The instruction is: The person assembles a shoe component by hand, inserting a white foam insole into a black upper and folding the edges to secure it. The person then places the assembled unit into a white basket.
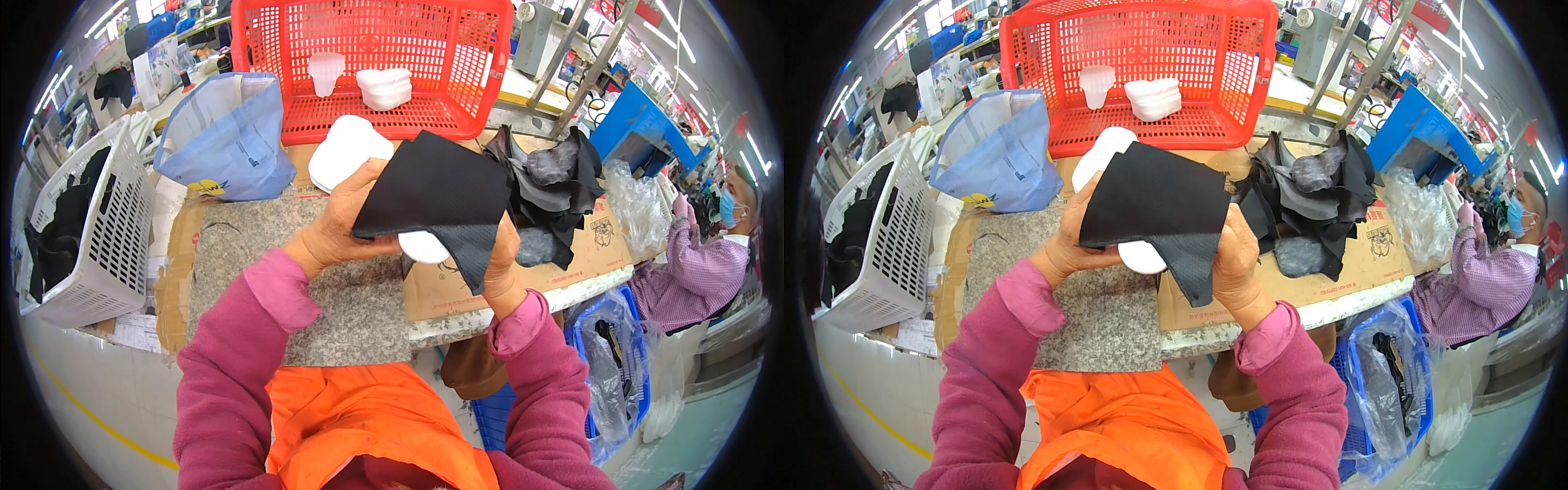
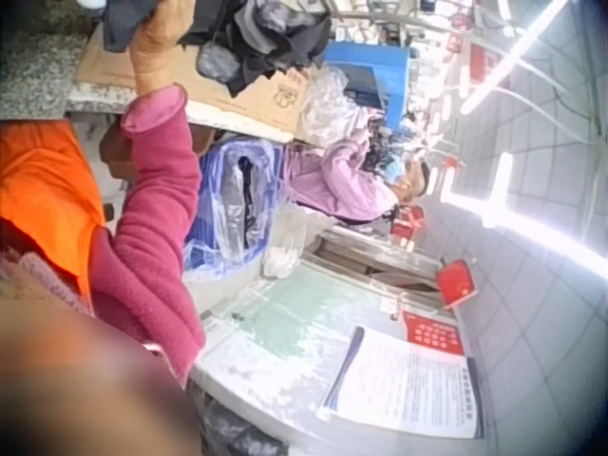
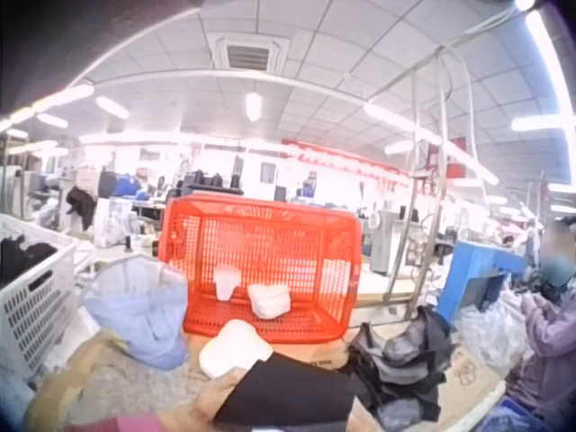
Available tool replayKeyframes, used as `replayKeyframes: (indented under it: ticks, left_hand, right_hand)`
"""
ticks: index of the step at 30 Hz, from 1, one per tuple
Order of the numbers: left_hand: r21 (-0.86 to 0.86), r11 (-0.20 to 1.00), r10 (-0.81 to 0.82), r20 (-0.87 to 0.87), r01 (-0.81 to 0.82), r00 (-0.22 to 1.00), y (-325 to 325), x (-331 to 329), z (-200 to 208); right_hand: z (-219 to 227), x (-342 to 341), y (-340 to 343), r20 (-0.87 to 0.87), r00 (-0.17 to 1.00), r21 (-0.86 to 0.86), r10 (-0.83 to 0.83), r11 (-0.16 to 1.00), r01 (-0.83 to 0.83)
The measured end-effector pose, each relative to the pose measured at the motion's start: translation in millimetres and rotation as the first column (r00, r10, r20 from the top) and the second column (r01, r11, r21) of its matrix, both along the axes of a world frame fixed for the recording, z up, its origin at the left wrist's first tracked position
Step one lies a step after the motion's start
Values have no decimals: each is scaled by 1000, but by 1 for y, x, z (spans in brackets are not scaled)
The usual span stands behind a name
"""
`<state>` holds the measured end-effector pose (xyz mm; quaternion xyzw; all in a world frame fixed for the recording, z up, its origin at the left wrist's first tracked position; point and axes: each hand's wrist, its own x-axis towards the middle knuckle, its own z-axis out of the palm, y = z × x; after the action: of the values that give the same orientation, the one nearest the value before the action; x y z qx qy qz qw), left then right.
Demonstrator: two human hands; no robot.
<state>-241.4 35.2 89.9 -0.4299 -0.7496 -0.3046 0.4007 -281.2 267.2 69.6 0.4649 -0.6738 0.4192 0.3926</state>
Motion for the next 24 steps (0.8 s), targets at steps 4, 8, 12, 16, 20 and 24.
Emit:
replayKeyframes:
  ticks: [4, 8, 12, 16, 20, 24]
  left_hand:
    - [-8, 996, -90, 89, 92, 992, -11, 8, 2]
    - [-142, 986, -91, -3, 89, 996, -15, 17, -8]
    - [-172, 985, 8, -1, -8, 1000, -13, 10, -17]
    - [-128, 991, 23, -58, -30, 998, -9, 14, -16]
    - [12, 997, 80, -153, -79, 985, -9, 18, -11]
    - [-50, 997, 50, -78, -54, 996, -2, 14, -21]
  right_hand:
    - [-1, 3, 3, -72, 997, 12, 37, 999, -36]
    - [-10, 4, -5, -90, 995, -52, 47, 997, -52]
    - [-15, 12, -15, -42, 999, -98, -22, 995, 18]
    - [-4, 24, -12, -4, 974, 26, -229, 973, 229]
    - [11, 24, 0, -86, 924, 209, -372, 900, 382]
    - [-5, 16, -8, -166, 896, 140, -411, 890, 434]
